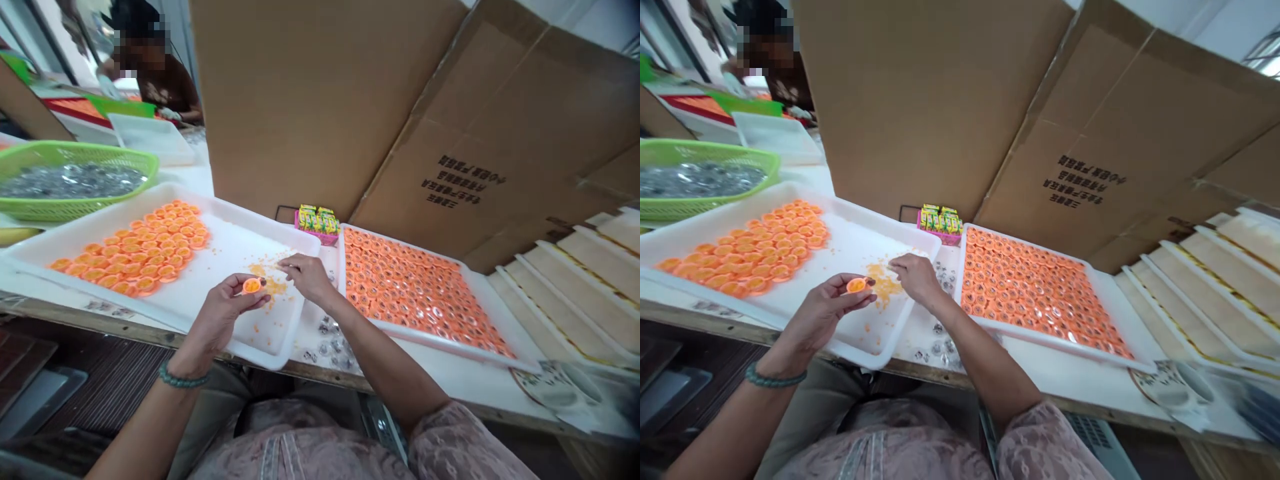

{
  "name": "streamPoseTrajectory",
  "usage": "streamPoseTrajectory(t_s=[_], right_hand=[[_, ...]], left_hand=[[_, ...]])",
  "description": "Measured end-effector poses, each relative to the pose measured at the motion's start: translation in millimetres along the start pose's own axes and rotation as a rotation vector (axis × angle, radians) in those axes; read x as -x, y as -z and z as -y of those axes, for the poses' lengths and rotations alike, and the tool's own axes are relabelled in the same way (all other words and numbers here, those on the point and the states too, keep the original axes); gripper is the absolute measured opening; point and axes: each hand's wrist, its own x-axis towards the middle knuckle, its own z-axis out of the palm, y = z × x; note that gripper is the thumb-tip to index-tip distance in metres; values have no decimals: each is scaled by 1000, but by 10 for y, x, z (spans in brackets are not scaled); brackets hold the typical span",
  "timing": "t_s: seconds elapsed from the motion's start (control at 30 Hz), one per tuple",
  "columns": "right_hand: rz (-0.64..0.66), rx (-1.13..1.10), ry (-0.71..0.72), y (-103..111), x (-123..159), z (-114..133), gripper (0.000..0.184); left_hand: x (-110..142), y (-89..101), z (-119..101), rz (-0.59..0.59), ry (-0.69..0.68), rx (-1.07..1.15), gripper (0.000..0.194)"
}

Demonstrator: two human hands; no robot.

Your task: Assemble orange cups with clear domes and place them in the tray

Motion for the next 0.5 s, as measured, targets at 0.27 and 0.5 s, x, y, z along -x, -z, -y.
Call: streamPoseTrajectory(t_s=[0.27, 0.5], right_hand=[[301, 313, -8, 337, 1110, -126, 15], [468, 227, 41, 28, 1421, -340, 25]], left_hand=[[14, -40, 3, -44, -59, -147, 36], [28, -56, 25, -47, -99, -250, 46]])
